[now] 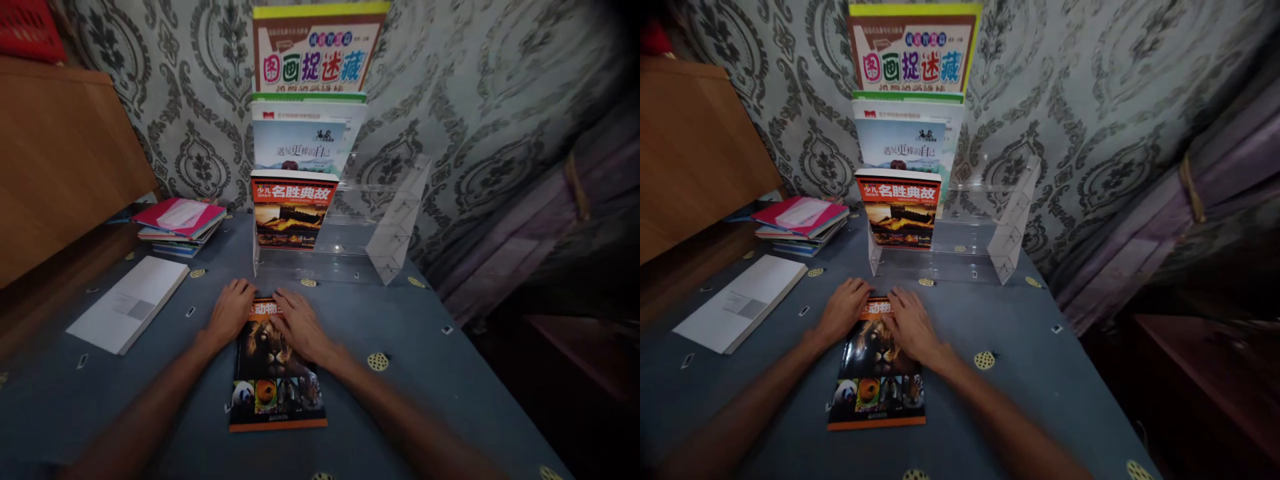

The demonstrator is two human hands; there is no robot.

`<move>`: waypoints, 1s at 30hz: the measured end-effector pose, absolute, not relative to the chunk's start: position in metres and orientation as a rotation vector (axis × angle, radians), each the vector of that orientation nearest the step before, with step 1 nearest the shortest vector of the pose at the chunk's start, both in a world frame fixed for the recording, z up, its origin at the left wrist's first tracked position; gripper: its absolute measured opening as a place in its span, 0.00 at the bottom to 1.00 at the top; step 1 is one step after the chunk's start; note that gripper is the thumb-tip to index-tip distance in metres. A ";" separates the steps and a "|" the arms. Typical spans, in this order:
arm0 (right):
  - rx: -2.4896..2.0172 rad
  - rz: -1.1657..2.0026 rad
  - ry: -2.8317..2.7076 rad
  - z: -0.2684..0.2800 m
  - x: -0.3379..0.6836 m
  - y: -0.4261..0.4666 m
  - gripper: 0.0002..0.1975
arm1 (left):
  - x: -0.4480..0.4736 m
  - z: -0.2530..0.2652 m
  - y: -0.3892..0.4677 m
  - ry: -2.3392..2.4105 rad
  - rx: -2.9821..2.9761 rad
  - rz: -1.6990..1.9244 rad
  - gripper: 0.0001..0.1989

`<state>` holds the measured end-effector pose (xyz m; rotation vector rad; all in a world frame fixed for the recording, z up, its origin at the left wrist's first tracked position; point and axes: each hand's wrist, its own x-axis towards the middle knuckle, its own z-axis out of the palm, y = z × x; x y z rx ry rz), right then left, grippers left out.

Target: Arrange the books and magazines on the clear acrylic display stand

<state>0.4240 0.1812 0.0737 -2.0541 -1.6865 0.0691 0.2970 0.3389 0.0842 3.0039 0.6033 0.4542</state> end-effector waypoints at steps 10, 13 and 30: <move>-2.284 -0.063 -1.603 0.071 0.421 0.153 0.27 | 0.293 0.090 0.333 0.693 3.117 0.331 0.14; -2.256 -0.096 -1.613 0.068 0.418 0.146 0.26 | 0.292 0.093 0.329 0.707 3.124 0.337 0.14; -2.169 -0.078 -1.652 0.063 0.419 0.146 0.24 | 0.286 0.101 0.322 0.686 3.138 0.276 0.14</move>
